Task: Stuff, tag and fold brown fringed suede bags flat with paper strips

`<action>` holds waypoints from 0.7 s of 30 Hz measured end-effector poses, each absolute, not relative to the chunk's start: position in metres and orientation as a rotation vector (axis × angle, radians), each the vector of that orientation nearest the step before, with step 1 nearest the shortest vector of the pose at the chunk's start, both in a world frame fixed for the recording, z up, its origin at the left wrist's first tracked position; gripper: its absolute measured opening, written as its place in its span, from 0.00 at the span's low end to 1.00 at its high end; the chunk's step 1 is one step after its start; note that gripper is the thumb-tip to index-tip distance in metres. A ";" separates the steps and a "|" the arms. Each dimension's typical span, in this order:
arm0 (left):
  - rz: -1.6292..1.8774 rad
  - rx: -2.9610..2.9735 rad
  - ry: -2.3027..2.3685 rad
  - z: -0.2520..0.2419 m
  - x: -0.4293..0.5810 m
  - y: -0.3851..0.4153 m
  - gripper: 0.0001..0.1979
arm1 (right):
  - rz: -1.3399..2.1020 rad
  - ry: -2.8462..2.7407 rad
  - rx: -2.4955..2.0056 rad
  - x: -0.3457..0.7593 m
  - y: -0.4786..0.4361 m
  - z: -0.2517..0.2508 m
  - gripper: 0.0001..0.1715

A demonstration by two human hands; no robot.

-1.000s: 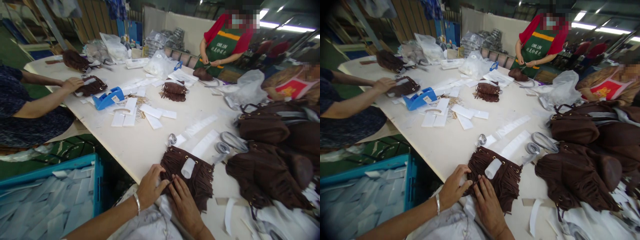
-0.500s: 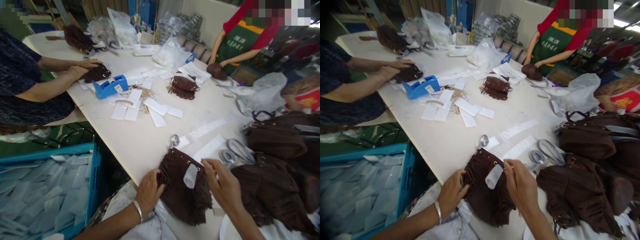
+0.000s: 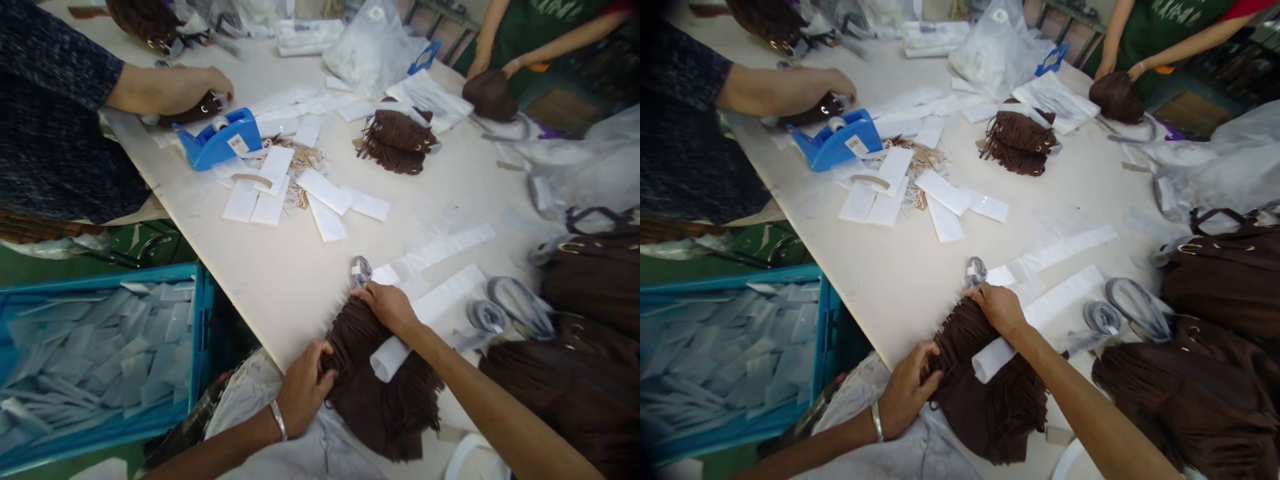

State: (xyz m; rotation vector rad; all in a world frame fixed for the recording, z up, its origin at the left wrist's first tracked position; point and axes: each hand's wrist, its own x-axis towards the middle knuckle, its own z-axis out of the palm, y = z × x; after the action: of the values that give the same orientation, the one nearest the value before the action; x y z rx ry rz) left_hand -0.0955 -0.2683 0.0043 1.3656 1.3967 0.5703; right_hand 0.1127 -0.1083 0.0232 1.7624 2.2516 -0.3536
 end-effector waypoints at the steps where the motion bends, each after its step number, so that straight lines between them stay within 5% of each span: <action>1: 0.578 1.368 1.385 0.005 -0.096 -0.267 0.14 | -0.347 2.279 1.776 0.116 -0.108 0.021 0.31; 15: 0.610 1.367 1.323 -0.002 -0.098 -0.262 0.13 | -0.389 2.474 1.924 0.129 -0.106 -0.008 0.26; 21: 0.694 1.416 1.263 -0.006 -0.099 -0.265 0.16 | -0.210 2.521 2.094 0.129 -0.132 0.051 0.19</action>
State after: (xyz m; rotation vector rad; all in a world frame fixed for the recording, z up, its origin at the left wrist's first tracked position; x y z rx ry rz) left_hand -0.0992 -0.2648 -0.0056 1.4157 1.2635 0.6945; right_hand 0.1286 -0.1315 0.0510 2.0941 2.5214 -0.2100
